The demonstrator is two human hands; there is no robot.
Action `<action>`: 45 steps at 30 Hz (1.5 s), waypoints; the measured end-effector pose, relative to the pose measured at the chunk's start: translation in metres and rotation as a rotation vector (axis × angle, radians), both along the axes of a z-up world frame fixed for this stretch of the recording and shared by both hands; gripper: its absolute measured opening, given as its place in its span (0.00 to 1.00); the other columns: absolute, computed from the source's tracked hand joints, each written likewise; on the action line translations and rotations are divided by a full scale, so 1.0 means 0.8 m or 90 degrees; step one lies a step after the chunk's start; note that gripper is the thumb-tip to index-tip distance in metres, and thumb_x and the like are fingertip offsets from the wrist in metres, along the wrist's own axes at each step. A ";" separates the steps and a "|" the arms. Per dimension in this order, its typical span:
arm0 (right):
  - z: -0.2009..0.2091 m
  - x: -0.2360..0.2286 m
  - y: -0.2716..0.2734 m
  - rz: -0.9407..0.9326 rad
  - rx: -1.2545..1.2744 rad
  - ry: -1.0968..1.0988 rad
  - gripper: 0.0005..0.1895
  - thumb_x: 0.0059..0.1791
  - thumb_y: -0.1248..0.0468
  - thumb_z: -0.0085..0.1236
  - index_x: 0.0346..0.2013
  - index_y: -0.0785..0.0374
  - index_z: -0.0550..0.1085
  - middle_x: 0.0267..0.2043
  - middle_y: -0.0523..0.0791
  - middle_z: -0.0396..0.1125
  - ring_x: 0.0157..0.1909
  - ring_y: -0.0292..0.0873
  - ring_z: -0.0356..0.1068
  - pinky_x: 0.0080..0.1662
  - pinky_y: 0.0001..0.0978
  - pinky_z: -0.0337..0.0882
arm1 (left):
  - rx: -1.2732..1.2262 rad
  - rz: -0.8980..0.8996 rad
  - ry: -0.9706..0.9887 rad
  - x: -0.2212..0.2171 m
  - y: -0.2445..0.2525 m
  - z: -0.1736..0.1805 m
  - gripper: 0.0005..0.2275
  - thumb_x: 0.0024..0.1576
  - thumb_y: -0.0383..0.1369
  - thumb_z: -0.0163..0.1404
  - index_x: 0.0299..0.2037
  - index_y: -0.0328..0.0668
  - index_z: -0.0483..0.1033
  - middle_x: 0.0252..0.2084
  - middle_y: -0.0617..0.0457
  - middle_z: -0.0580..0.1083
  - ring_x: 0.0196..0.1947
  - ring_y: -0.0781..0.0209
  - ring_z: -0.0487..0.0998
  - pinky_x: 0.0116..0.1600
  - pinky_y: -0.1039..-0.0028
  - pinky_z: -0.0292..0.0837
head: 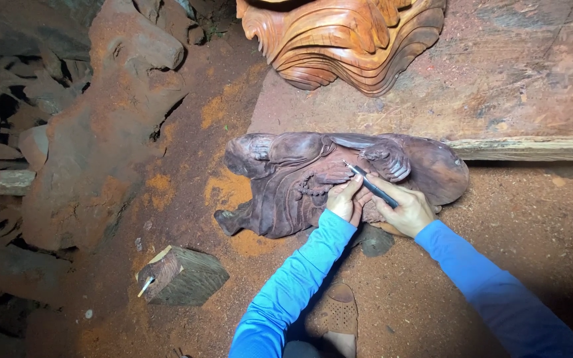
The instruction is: Using a handheld rotary tool to carve intricate details and textures into a large wooden sculpture.
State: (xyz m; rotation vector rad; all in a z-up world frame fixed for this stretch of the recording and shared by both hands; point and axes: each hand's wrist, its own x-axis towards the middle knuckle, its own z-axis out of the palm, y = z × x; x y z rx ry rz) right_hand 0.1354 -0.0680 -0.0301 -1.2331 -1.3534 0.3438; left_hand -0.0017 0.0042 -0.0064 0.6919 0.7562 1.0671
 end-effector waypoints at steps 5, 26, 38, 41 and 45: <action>0.004 -0.002 0.001 -0.003 -0.012 0.002 0.23 0.44 0.64 0.64 0.53 0.46 0.80 0.50 0.49 0.76 0.49 0.56 0.75 0.43 0.47 0.78 | -0.023 0.012 -0.002 0.000 0.001 -0.001 0.07 0.59 0.29 0.58 0.35 0.29 0.81 0.34 0.39 0.81 0.34 0.53 0.85 0.45 0.65 0.84; 0.007 -0.004 0.001 0.001 -0.057 -0.008 0.24 0.45 0.62 0.63 0.56 0.43 0.79 0.51 0.48 0.76 0.50 0.54 0.75 0.45 0.47 0.78 | -0.049 0.024 -0.013 0.002 0.000 0.010 0.08 0.59 0.30 0.60 0.33 0.29 0.80 0.34 0.39 0.81 0.32 0.51 0.85 0.41 0.66 0.84; 0.017 -0.005 -0.003 -0.014 -0.060 -0.012 0.25 0.44 0.63 0.63 0.56 0.42 0.79 0.52 0.47 0.76 0.50 0.54 0.75 0.44 0.48 0.78 | -0.054 0.027 -0.016 0.001 0.000 0.008 0.09 0.57 0.30 0.61 0.30 0.30 0.80 0.32 0.38 0.80 0.31 0.50 0.85 0.38 0.66 0.84; 0.018 -0.002 -0.003 -0.008 -0.059 -0.028 0.25 0.44 0.62 0.63 0.56 0.42 0.79 0.51 0.47 0.76 0.50 0.55 0.75 0.45 0.49 0.78 | -0.054 0.029 -0.014 0.001 0.001 0.003 0.08 0.57 0.29 0.60 0.31 0.30 0.80 0.33 0.38 0.81 0.32 0.50 0.85 0.41 0.66 0.84; 0.013 -0.002 0.000 -0.006 -0.045 -0.038 0.25 0.44 0.62 0.63 0.56 0.43 0.79 0.51 0.47 0.76 0.50 0.55 0.75 0.45 0.49 0.78 | -0.041 0.028 -0.022 0.002 -0.001 0.002 0.08 0.58 0.30 0.60 0.32 0.31 0.81 0.34 0.38 0.81 0.33 0.50 0.85 0.42 0.65 0.84</action>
